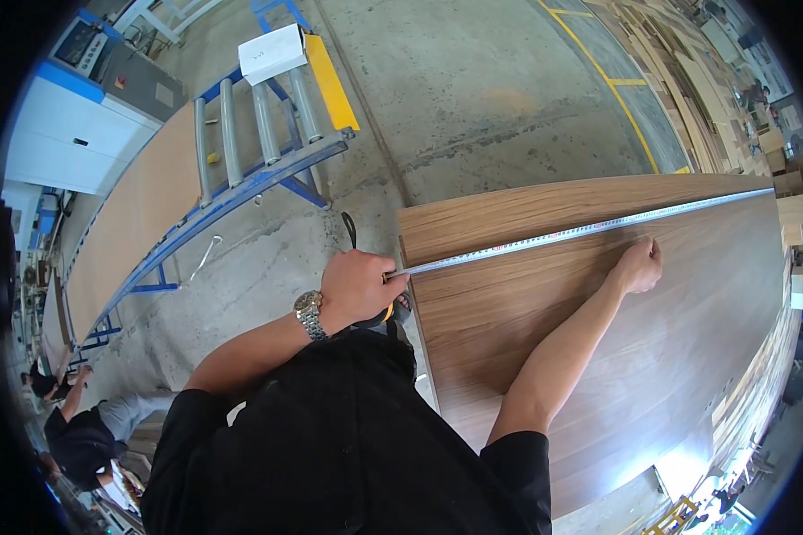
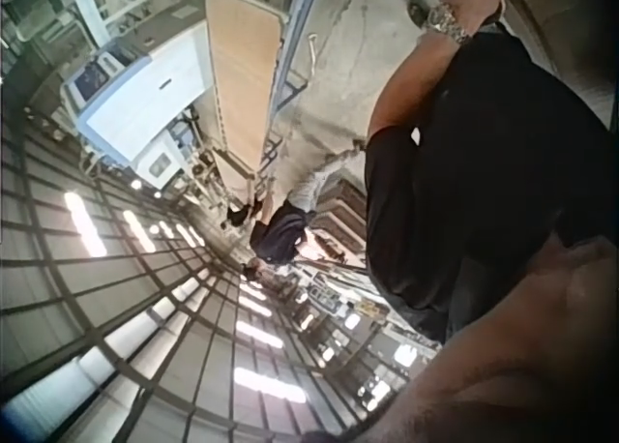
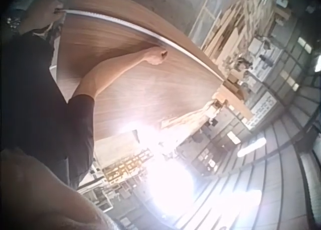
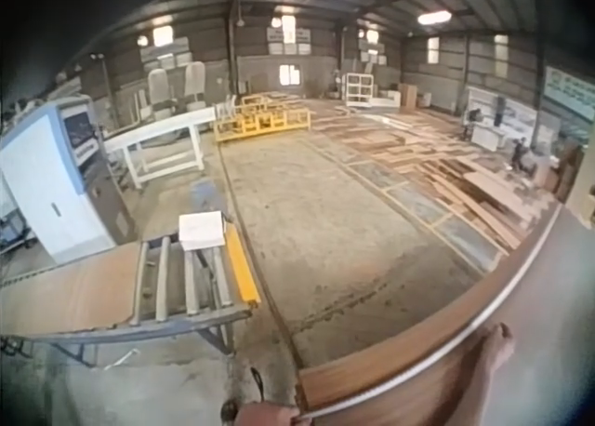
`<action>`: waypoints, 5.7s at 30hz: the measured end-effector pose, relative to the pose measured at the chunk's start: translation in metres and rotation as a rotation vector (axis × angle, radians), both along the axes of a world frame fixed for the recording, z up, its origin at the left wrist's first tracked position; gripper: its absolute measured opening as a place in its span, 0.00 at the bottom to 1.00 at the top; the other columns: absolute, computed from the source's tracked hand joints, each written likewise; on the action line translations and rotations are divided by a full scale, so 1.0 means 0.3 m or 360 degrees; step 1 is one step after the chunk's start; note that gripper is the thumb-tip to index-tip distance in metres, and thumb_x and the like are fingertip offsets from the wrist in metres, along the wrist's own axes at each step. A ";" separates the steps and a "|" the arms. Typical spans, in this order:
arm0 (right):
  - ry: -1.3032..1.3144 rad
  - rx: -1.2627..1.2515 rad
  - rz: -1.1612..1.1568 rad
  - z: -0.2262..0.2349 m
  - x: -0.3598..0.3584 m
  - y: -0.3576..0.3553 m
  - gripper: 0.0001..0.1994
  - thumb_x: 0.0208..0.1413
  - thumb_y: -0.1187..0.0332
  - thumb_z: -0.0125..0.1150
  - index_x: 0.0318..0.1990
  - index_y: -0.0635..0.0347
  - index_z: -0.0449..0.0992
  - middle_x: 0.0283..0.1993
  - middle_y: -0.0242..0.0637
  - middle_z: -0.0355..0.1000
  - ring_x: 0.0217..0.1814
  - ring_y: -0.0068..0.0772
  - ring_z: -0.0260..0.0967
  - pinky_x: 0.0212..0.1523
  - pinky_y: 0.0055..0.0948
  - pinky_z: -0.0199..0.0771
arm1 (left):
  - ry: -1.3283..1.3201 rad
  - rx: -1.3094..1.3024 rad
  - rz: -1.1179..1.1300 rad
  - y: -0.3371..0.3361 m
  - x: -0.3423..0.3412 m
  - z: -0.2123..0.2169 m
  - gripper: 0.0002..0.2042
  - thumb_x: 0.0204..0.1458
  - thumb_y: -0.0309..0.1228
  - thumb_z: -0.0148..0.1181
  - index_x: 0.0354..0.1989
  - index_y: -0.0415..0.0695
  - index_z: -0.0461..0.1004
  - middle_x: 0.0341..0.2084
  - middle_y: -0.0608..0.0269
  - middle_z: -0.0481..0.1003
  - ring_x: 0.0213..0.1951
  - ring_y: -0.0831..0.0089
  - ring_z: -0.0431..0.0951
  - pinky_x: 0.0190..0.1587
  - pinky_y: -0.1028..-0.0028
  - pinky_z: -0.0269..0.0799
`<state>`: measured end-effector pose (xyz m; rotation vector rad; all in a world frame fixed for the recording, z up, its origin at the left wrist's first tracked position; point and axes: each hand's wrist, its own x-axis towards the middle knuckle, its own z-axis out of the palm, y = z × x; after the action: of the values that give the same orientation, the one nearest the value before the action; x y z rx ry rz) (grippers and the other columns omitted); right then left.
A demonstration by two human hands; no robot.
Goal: Measuring wooden panels with a tape measure and marking positions using a marker and level.
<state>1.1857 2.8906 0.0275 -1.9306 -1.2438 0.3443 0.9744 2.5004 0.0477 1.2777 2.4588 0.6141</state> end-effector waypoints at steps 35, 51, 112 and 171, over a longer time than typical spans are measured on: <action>-0.0704 0.0241 0.0271 -0.082 -0.068 -0.063 0.15 0.54 0.67 0.61 0.47 0.63 0.80 0.44 0.46 0.78 0.42 0.44 0.75 0.46 0.38 0.75 | -0.1151 0.0181 -0.0633 0.163 -0.565 0.019 0.14 0.54 0.38 0.59 0.23 0.41 0.78 0.17 0.50 0.73 0.24 0.49 0.75 0.27 0.60 0.69; -0.1063 -0.0279 -0.0026 -0.061 -0.344 -0.173 0.19 0.61 0.65 0.52 0.59 0.60 0.73 0.53 0.47 0.75 0.48 0.42 0.72 0.53 0.37 0.69 | -0.1691 -0.0115 -0.0797 0.750 -1.303 -0.540 0.09 0.55 0.30 0.57 0.32 0.36 0.79 0.19 0.53 0.77 0.20 0.72 0.76 0.27 0.73 0.69; -0.1071 -0.0308 -0.0018 -0.092 -0.425 -0.157 0.19 0.66 0.63 0.48 0.58 0.63 0.73 0.58 0.43 0.73 0.61 0.38 0.68 0.64 0.31 0.63 | -0.1604 -0.0655 -0.0356 0.809 -1.388 -1.045 0.12 0.58 0.33 0.54 0.38 0.35 0.79 0.19 0.54 0.71 0.22 0.69 0.69 0.28 0.70 0.64; -0.1060 -0.0107 -0.0022 -0.018 -0.423 -0.160 0.17 0.59 0.71 0.53 0.55 0.66 0.72 0.62 0.49 0.69 0.66 0.51 0.63 0.66 0.41 0.62 | -0.0885 -0.0498 -0.0966 1.060 -1.159 -0.711 0.14 0.48 0.38 0.55 0.23 0.39 0.77 0.25 0.43 0.76 0.32 0.44 0.77 0.37 0.53 0.73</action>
<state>1.0586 2.8426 0.0220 -2.1936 -1.6416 -0.3013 0.6267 2.8185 -0.1655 1.3893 1.5390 0.3367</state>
